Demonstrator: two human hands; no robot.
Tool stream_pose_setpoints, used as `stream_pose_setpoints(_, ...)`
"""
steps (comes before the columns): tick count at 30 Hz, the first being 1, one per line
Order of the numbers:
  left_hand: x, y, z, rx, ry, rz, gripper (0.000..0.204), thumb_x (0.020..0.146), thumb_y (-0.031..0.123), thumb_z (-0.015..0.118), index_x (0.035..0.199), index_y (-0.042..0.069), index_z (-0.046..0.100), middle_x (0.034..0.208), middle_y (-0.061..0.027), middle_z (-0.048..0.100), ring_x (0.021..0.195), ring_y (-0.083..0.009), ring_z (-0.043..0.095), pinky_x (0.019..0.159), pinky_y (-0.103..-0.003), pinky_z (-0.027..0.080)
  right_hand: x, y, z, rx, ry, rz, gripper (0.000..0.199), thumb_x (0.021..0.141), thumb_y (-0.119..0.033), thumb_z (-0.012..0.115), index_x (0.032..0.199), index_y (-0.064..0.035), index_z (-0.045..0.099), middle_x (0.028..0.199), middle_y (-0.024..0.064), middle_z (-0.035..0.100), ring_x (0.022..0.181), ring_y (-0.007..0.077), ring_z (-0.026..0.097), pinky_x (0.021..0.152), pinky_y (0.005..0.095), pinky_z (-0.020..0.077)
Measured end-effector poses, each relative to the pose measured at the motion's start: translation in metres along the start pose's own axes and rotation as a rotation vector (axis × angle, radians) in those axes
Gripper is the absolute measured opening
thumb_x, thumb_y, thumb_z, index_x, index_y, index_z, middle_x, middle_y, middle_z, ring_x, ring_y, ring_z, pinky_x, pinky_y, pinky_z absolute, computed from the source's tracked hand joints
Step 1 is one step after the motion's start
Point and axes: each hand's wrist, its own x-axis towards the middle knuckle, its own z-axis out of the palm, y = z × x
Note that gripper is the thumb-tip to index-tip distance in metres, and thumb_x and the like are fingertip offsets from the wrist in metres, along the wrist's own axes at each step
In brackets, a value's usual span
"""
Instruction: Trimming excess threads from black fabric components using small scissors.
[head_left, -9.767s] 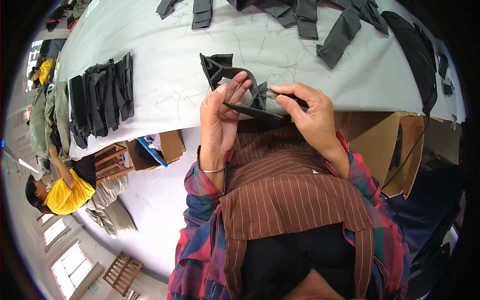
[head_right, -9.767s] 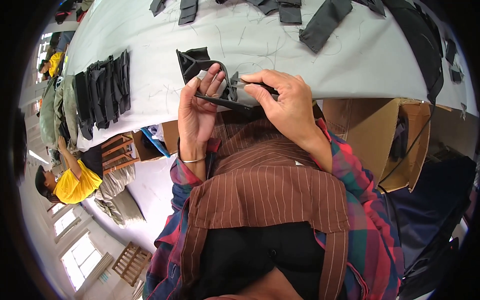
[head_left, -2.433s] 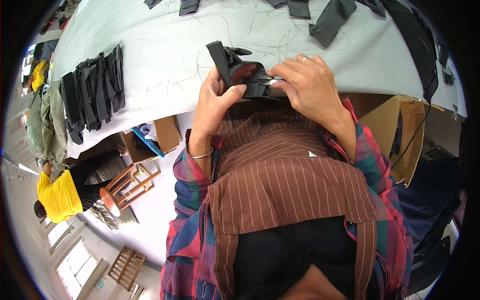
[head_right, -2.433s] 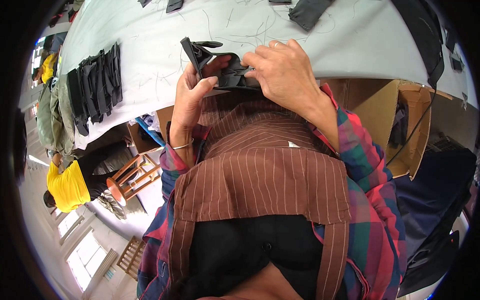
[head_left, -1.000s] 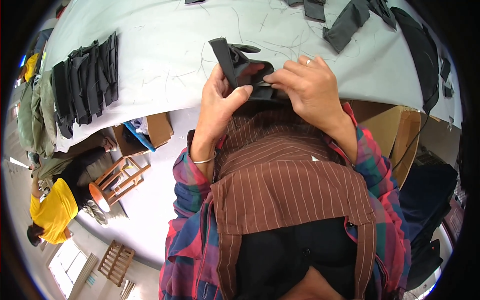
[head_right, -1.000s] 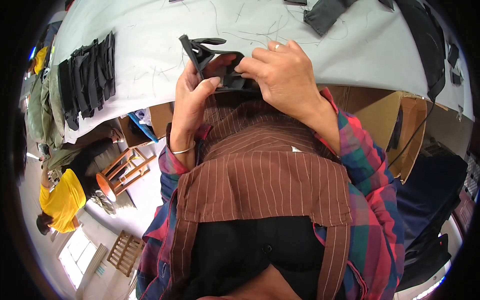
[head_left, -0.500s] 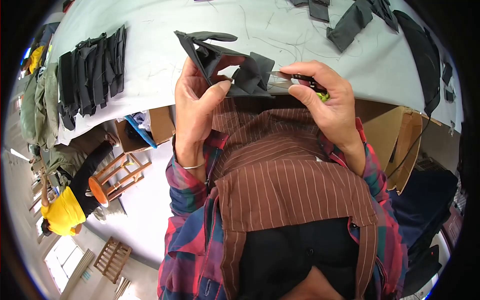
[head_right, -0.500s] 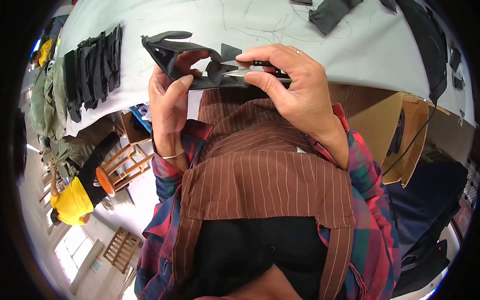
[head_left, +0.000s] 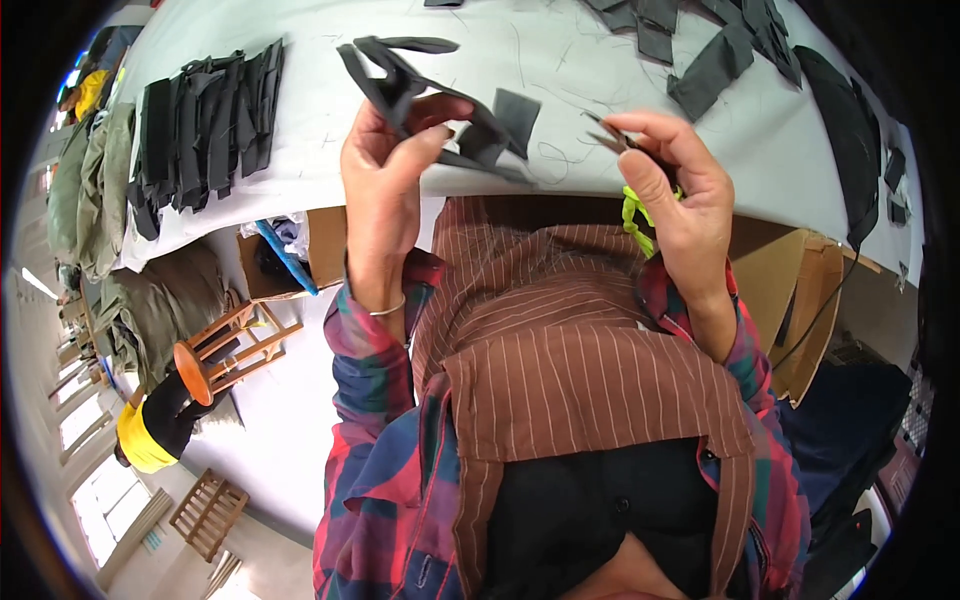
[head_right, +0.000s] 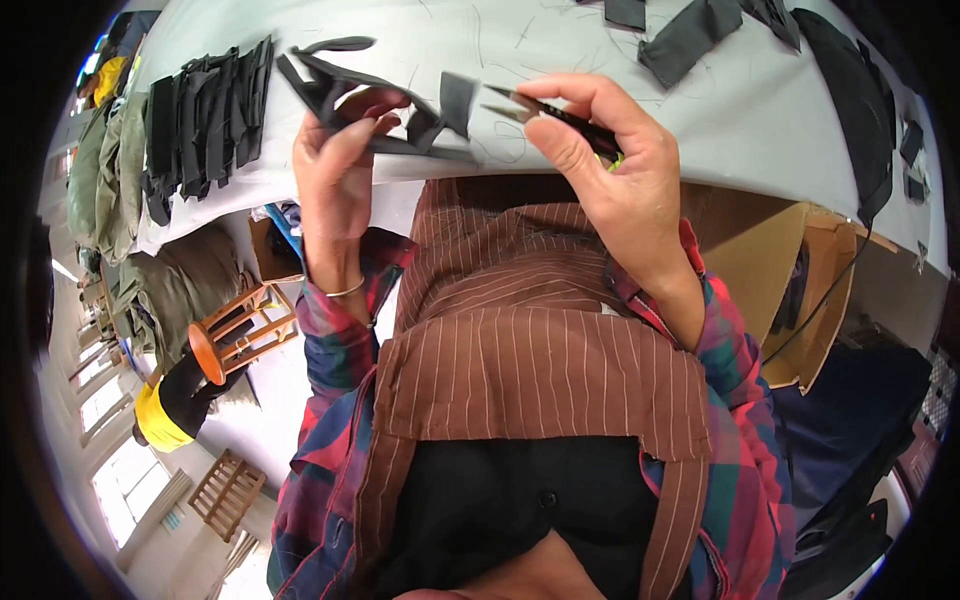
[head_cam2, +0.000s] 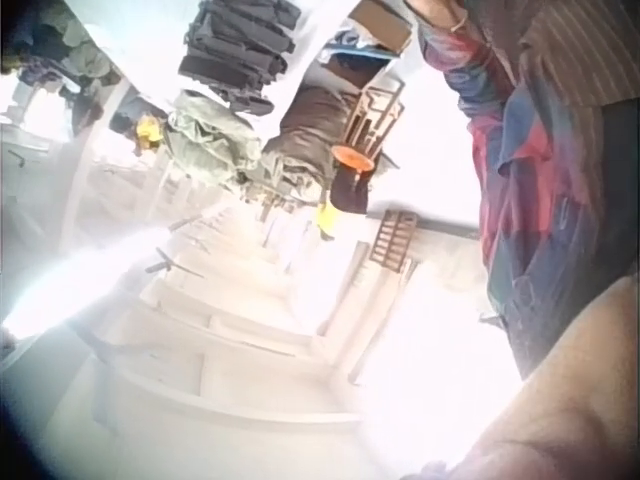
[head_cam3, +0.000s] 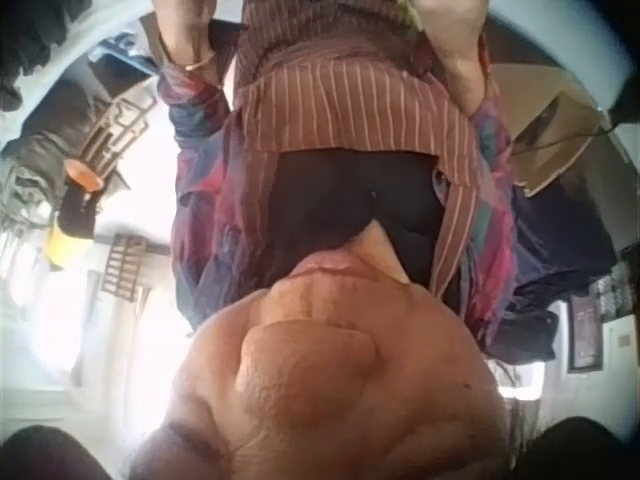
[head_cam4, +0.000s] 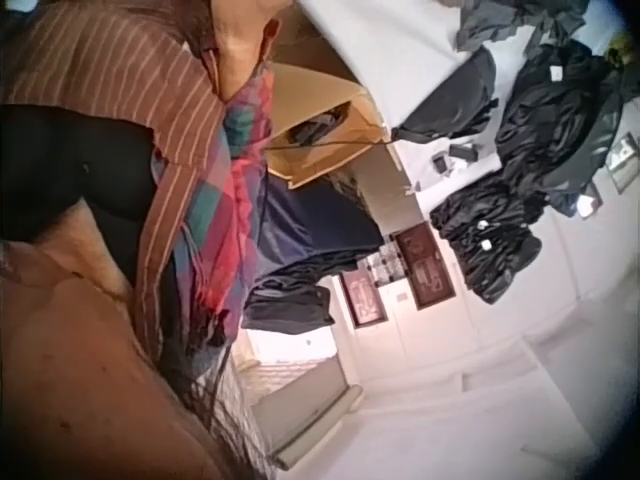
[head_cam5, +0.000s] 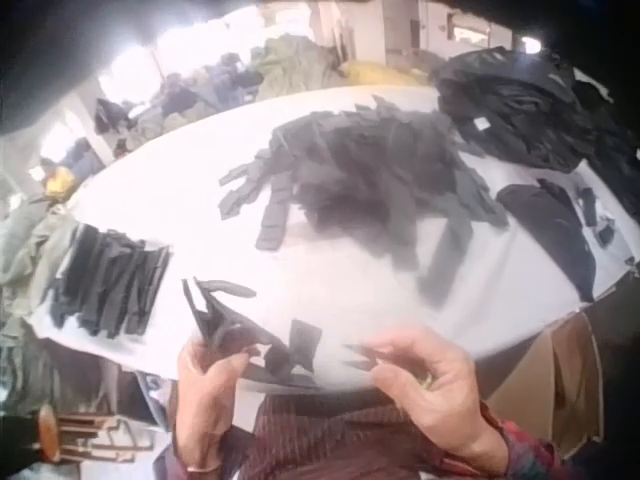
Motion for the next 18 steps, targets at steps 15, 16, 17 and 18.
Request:
stream_pose_setpoints(15, -0.009, -0.005, 0.008, -0.126, -0.107, -0.038, 0.037, 0.076, 0.0, 0.057, 0.113, 0.0, 0.054, 0.106, -0.0174, 0.066, 0.096, -0.0173, 0.061, 0.085, -0.029, 0.045, 0.007, 0.009, 0.031, -0.496, -0.198, -0.369, 0.031, 0.066, -0.01, 0.076, 0.095, -0.0134, 0.067, 0.08, 0.0049, 0.066, 0.065, 0.0241, 0.059, 0.058, 0.0334, 0.0421)
stream_pose_setpoints(16, -0.009, -0.005, 0.008, -0.125, -0.108, -0.037, 0.037, 0.076, 0.0, 0.057, 0.113, 0.0, 0.054, 0.106, -0.0174, 0.066, 0.096, -0.0173, 0.061, 0.085, -0.029, 0.045, 0.008, 0.011, 0.028, -0.496, -0.198, -0.37, 0.031, 0.066, -0.01, 0.076, 0.095, -0.0134, 0.067, 0.08, 0.0049, 0.066, 0.065, 0.0241, 0.059, 0.058, 0.0334, 0.0421)
stream_pose_setpoints(17, -0.009, -0.006, 0.009, -0.052, -0.117, -0.007, 0.038, 0.075, 0.0, 0.057, 0.114, 0.0, 0.054, 0.105, -0.0165, 0.066, 0.096, -0.0167, 0.061, 0.085, -0.029, 0.045, 0.008, 0.016, 0.024, -0.464, -0.228, -0.33, 0.023, 0.068, -0.01, 0.076, 0.089, -0.0112, 0.067, 0.075, 0.0059, 0.064, 0.061, 0.0227, 0.057, 0.057, 0.0316, 0.0414)
stream_pose_setpoints(18, -0.01, -0.006, 0.009, 0.022, -0.121, 0.022, 0.04, 0.075, 0.001, 0.058, 0.114, 0.0, 0.054, 0.105, -0.0157, 0.066, 0.095, -0.0162, 0.061, 0.085, -0.029, 0.045, 0.008, 0.018, 0.021, -0.428, -0.262, -0.289, 0.015, 0.07, -0.01, 0.075, 0.083, -0.009, 0.066, 0.07, 0.0069, 0.062, 0.057, 0.0214, 0.055, 0.056, 0.0298, 0.0407)
